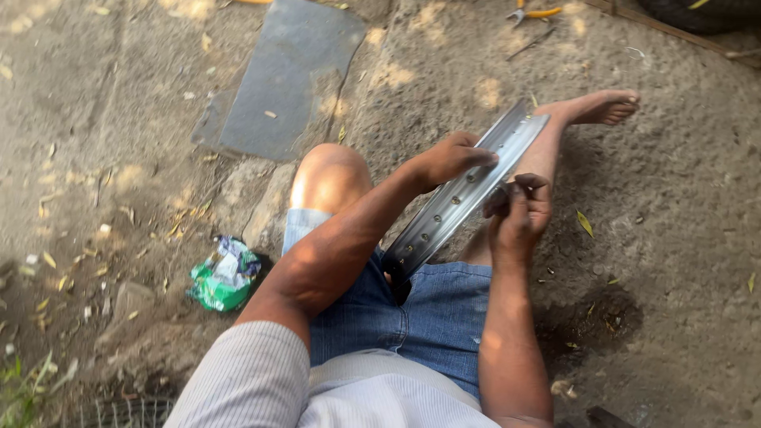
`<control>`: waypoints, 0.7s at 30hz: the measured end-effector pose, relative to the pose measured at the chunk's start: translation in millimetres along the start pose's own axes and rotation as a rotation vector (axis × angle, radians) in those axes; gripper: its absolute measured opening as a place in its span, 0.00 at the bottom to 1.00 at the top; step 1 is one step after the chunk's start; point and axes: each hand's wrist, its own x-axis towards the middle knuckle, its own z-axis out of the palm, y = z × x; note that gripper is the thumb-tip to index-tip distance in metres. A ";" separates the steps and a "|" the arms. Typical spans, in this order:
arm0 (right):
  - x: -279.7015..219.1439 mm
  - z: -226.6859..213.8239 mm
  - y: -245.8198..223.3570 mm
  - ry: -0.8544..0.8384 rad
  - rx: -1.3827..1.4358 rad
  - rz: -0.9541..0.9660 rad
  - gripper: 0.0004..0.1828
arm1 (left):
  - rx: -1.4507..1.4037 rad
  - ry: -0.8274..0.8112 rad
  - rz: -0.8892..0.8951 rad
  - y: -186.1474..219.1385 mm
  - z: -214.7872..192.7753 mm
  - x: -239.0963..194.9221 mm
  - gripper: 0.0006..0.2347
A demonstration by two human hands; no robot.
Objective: The person sits on the ground and uses a small metal tool to adjust or tighten components on a bicycle wheel rim. The person repeatedly rotates the wheel and works on different sections of the rim.
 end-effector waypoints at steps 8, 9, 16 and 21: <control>-25.4 22.9 23.4 0.046 -0.462 -0.467 0.03 | -0.039 -0.003 -0.105 12.7 2.9 -2.8 0.12; -24.2 25.3 23.0 0.056 -0.426 -0.452 0.04 | -0.019 -0.007 -0.095 14.3 2.5 -4.1 0.13; 5.5 1.6 14.4 0.165 -0.327 -0.322 0.11 | 0.083 -0.022 -0.110 9.0 1.0 2.3 0.15; 67.7 5.3 1.8 0.363 -0.125 -0.257 0.11 | 0.084 -0.049 -0.080 1.4 -1.8 10.8 0.16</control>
